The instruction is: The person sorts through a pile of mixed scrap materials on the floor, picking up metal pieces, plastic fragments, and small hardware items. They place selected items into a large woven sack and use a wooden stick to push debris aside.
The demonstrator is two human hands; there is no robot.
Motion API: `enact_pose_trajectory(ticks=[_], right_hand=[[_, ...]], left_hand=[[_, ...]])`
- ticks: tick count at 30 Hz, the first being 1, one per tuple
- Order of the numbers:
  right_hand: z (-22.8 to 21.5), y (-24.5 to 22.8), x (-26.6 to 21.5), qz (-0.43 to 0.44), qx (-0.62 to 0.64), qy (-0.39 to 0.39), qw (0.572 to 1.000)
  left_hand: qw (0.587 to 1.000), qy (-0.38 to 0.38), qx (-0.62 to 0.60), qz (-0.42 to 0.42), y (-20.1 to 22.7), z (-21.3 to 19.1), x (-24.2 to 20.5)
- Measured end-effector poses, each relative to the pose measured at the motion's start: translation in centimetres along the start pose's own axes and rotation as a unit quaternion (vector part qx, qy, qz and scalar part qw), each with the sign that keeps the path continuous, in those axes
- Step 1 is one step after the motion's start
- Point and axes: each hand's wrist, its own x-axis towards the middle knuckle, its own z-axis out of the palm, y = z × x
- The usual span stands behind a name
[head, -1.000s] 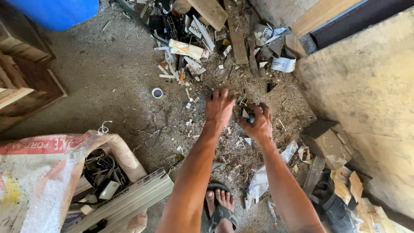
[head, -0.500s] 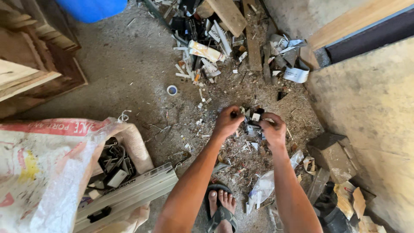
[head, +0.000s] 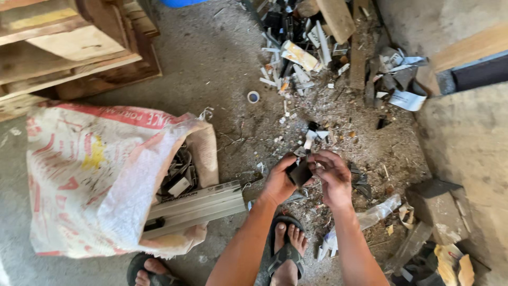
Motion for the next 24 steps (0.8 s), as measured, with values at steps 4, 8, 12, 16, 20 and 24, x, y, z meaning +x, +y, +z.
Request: enact_pose_trajectory(ticks=[4,8,12,16,20,24], right_hand=[[1.1,0.3,-0.6,0.111,0.203,-0.024,0.973],[2.3,1.8,-0.1,0.184,0.227,-0.079,0.953],[2.8,2.0,0.1,0.237,0.115,-0.107,0.959],[4.3,3.0,0.1,0.249,0.048,-0.126,0.959],[6.3,5.2,0.7,0.261,0.222,-0.140,0.929],[10.6,7.3,1.5,0.295,0.314,-0.145,0.891]], left_hand=[[0.995,-0.040,-0.084,-0.019,1.5,-1.6,-2.7],[0.992,-0.100,-0.082,0.009,2.8,-2.0,-5.2],[0.993,-0.105,-0.056,0.021,3.7,-1.7,-6.9],[0.990,-0.106,-0.078,0.052,4.6,-1.4,-9.3],[0.983,-0.037,-0.082,0.160,5.3,-0.5,-12.1],[0.921,0.158,-0.085,0.346,6.2,0.1,-15.3]])
